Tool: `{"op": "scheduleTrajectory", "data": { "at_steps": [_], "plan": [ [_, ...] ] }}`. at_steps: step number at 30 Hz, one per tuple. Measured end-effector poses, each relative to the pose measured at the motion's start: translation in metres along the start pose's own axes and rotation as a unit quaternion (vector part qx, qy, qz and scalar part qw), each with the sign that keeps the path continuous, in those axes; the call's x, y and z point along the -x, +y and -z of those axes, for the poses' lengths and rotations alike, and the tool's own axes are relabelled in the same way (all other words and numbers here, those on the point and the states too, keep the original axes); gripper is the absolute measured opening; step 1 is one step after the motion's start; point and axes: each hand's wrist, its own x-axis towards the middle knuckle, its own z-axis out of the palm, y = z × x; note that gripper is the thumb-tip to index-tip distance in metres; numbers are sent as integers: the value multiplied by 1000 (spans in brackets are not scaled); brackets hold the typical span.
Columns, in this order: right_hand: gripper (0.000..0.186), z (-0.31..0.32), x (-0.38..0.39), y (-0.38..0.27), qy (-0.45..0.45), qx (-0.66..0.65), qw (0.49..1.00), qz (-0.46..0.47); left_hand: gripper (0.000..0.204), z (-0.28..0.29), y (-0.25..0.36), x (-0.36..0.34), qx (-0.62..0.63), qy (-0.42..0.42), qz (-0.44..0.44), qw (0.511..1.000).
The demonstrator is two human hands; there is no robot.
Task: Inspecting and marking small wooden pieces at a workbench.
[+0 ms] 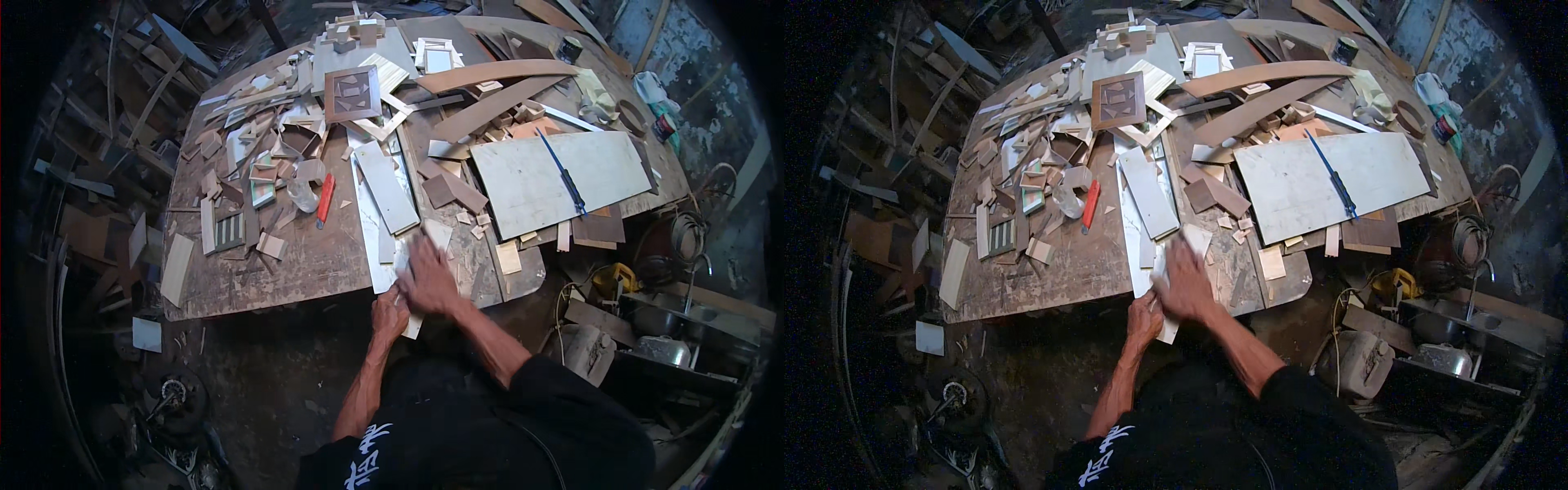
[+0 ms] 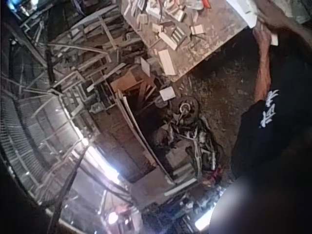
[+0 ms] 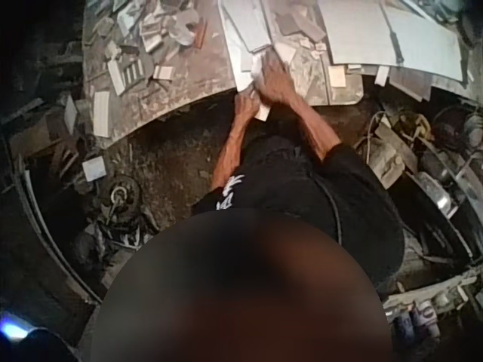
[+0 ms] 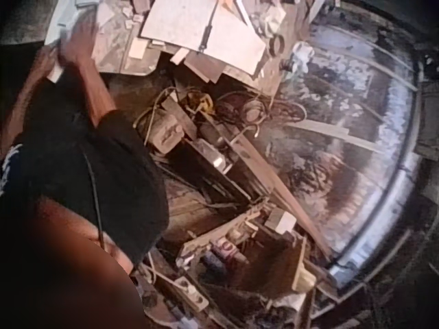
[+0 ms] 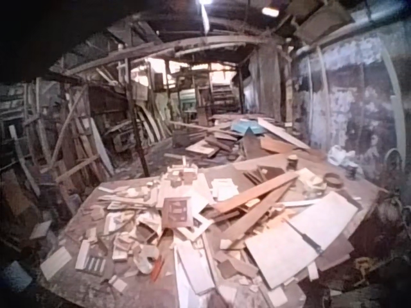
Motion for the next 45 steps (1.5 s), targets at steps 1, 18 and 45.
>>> {"op": "scheduleTrajectory", "data": {
  "at_steps": [1,18,45],
  "plan": [
    [76,7,20,-13,-45,-26,998,28,43,3,-2,3,-27,-35,58,997],
    [77,7,-20,34,58,-14,995,-78,43,-12,-16,-2,45,52,-72,995],
    [36,86,-89,61,243,-55,968,6,27,51,75,-44,-81,69,-91,990]
  ]
}}
